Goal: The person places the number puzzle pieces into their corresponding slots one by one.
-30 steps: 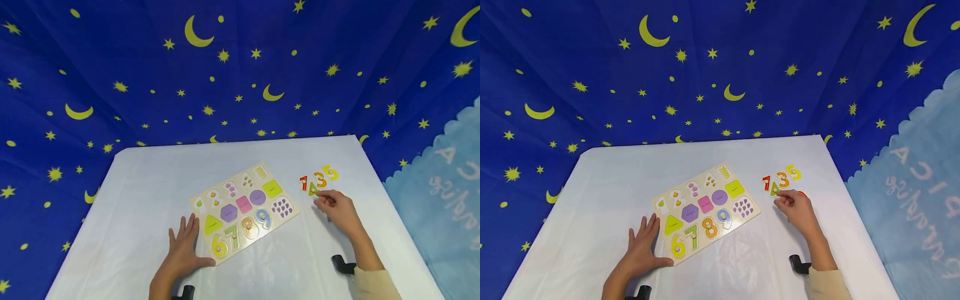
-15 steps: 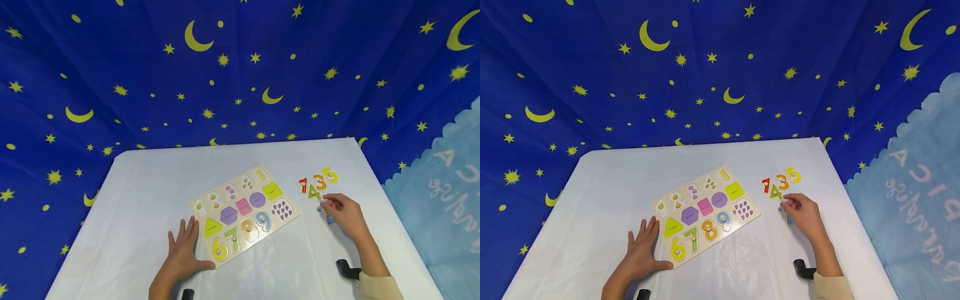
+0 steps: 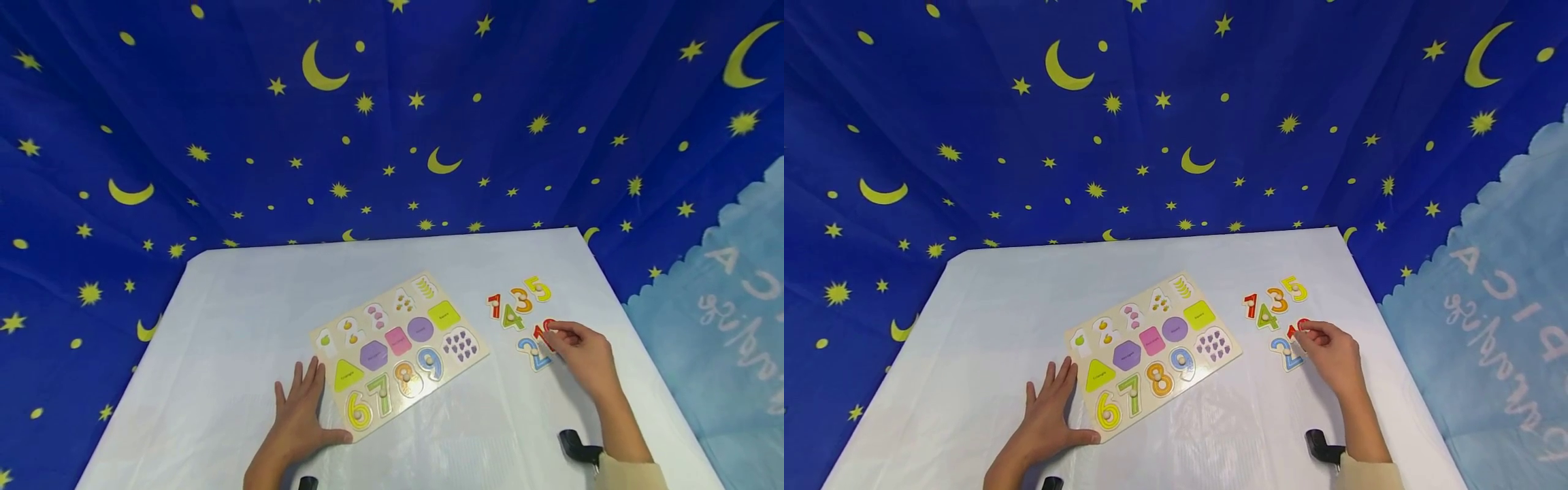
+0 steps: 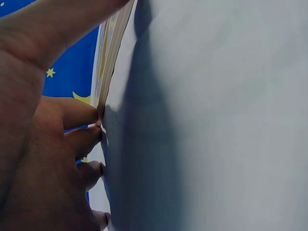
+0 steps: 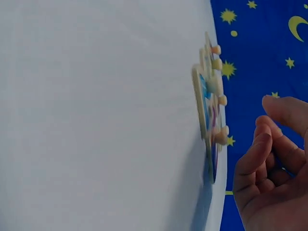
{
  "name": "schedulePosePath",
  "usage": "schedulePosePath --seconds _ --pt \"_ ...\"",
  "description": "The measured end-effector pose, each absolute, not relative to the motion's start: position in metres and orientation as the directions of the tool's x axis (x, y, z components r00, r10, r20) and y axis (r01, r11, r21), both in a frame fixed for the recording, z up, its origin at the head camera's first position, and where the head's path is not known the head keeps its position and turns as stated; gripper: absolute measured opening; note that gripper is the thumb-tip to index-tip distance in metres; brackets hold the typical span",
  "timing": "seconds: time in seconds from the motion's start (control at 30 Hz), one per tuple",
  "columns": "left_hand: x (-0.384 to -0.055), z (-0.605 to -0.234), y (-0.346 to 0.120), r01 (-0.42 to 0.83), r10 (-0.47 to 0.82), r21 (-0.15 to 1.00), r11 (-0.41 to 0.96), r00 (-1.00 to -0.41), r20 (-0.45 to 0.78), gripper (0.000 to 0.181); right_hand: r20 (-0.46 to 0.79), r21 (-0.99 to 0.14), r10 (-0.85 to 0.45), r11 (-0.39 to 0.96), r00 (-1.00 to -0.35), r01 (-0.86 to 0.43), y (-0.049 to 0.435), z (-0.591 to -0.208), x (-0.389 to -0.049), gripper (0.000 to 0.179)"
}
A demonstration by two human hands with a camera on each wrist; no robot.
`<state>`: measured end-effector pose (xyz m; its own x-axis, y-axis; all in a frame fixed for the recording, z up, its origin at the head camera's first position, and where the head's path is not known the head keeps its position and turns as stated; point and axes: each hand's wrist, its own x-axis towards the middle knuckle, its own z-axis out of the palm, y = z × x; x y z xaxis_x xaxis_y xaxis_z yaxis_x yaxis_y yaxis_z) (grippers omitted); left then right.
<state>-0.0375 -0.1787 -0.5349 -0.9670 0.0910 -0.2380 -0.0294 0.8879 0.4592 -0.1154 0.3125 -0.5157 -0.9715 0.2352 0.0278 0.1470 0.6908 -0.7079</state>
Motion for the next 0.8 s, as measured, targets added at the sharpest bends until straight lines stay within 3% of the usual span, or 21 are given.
schedulePosePath --seconds 0.2,0.53,0.8 --pt "-0.037 -0.535 -0.179 -0.005 0.104 0.464 0.886 -0.972 -0.210 0.143 -0.038 -0.711 0.277 0.668 -0.960 0.221 0.321 -0.513 -0.114 0.044" --pt "-0.038 -0.536 -0.178 -0.011 0.105 0.457 0.889 -0.968 -0.227 0.144 -0.032 -0.675 0.295 0.698 -0.955 0.238 0.333 -0.514 -0.115 0.033" --pt "-0.038 -0.535 -0.178 -0.023 0.097 0.453 0.891 -0.966 -0.239 0.144 -0.052 -0.676 0.254 0.703 -0.966 0.221 0.335 -0.525 -0.119 0.040"
